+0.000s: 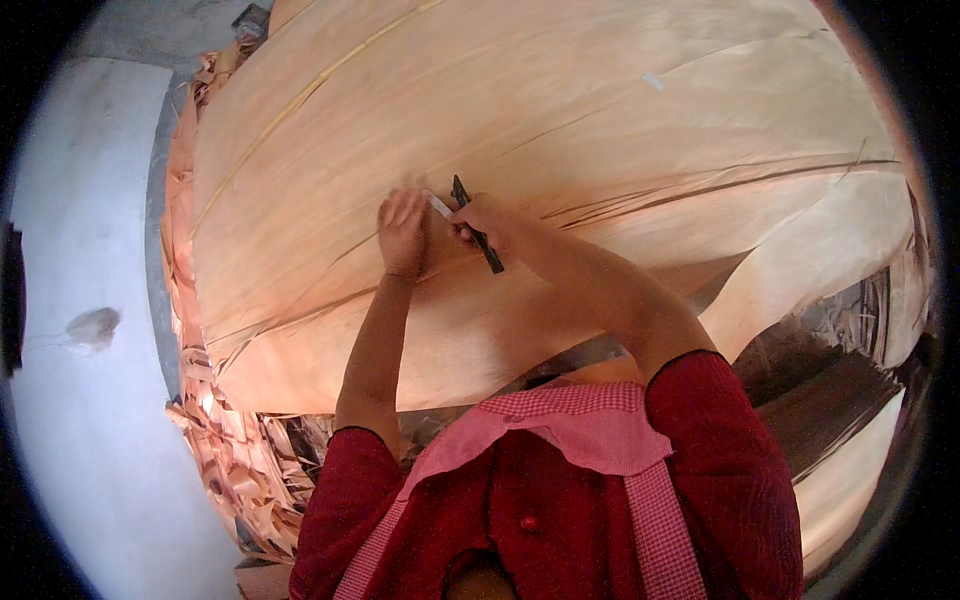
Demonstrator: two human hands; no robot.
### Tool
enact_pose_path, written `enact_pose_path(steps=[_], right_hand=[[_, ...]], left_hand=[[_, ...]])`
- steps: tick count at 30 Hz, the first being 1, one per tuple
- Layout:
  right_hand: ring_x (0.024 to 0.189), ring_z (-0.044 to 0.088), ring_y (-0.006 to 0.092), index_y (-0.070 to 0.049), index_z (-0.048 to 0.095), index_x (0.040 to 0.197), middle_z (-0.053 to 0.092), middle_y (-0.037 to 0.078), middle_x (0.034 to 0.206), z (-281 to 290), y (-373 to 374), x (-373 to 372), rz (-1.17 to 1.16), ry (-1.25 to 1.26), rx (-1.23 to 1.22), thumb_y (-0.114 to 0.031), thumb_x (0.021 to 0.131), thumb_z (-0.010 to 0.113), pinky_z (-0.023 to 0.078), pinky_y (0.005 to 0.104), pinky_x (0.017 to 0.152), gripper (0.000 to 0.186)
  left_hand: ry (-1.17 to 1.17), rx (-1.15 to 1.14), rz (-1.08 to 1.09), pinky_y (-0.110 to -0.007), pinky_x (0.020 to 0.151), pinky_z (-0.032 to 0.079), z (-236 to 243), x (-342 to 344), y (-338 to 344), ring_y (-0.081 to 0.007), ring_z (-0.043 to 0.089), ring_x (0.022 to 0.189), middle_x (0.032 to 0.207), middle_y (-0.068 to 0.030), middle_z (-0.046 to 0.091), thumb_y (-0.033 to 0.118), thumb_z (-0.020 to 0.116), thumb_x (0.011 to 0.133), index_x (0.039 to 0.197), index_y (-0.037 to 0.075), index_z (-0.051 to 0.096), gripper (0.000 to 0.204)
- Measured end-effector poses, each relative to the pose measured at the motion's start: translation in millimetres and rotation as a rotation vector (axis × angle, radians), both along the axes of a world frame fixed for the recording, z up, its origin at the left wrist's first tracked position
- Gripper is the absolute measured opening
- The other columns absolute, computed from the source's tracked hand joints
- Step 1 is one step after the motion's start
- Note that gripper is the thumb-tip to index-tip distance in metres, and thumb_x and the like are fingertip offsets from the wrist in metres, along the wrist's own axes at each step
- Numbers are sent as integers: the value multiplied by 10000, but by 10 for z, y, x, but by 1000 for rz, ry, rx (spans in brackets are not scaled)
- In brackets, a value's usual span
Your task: The person applies wood veneer to a larger panel, using a long stick to align the edges and a utility knife to trim excess material. They subsequently use a hand block to press and smooth the veneer onto the surface.
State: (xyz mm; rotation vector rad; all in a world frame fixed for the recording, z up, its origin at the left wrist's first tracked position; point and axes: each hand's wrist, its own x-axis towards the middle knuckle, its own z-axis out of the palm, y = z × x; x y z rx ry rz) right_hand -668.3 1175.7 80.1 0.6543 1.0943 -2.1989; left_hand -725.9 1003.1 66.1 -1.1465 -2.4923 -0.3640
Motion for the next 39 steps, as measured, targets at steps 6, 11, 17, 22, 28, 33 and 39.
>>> enact_pose_path(steps=[6,11,17,22,28,33,39], right_hand=[[528,545,157,-14,543,824,575,69,653,200,182,-111,354,542,1286,-122,813,497,428,313,420,117],[555,574,142,-16,577,852,582,76,638,103,2065,-342,301,296,1063,-154,805,519,463,300,429,156],[378,418,110,-11,559,772,541,70,581,89,4407,186,-591,91,766,-118,792,593,375,273,338,114],[348,414,133,4,552,610,480,51,478,-136,4868,271,-579,-9,499,-85,772,584,313,275,320,188],[355,423,136,-2,561,591,495,62,487,-23,4854,321,-582,-10,574,-77,753,579,346,280,328,180],[575,609,222,-11,631,742,632,139,712,-226,4898,31,22,118,1626,-199,730,588,486,358,537,193],[514,536,173,-18,576,921,600,126,702,207,5433,387,-195,293,1495,-222,773,580,417,305,427,252]], left_hand=[[-13,-313,-49,-511,982,235,41,77,3,-256,403,1176,1199,-113,490,153,520,753,1126,61,500,384],[-207,-272,2,-467,969,266,28,-195,6,-267,422,1149,1205,-99,486,78,498,748,1018,94,583,284],[-171,-86,-231,-384,929,328,278,-212,2286,-283,429,1116,1208,-114,475,115,540,769,1059,75,574,294],[-251,12,-460,-365,951,331,116,-128,4399,-263,421,1132,1243,-87,441,102,532,773,1156,64,488,387],[-232,6,-472,-352,956,328,-95,-83,5399,-243,400,1158,1280,-48,413,155,479,819,1178,98,469,364],[-53,-224,-343,-387,987,284,-12,-78,5219,-217,382,1185,1293,7,410,244,433,857,1184,156,482,342],[-882,63,-449,-397,953,327,15,-303,5094,-287,396,1157,1269,-125,412,316,512,832,1100,154,566,317]])
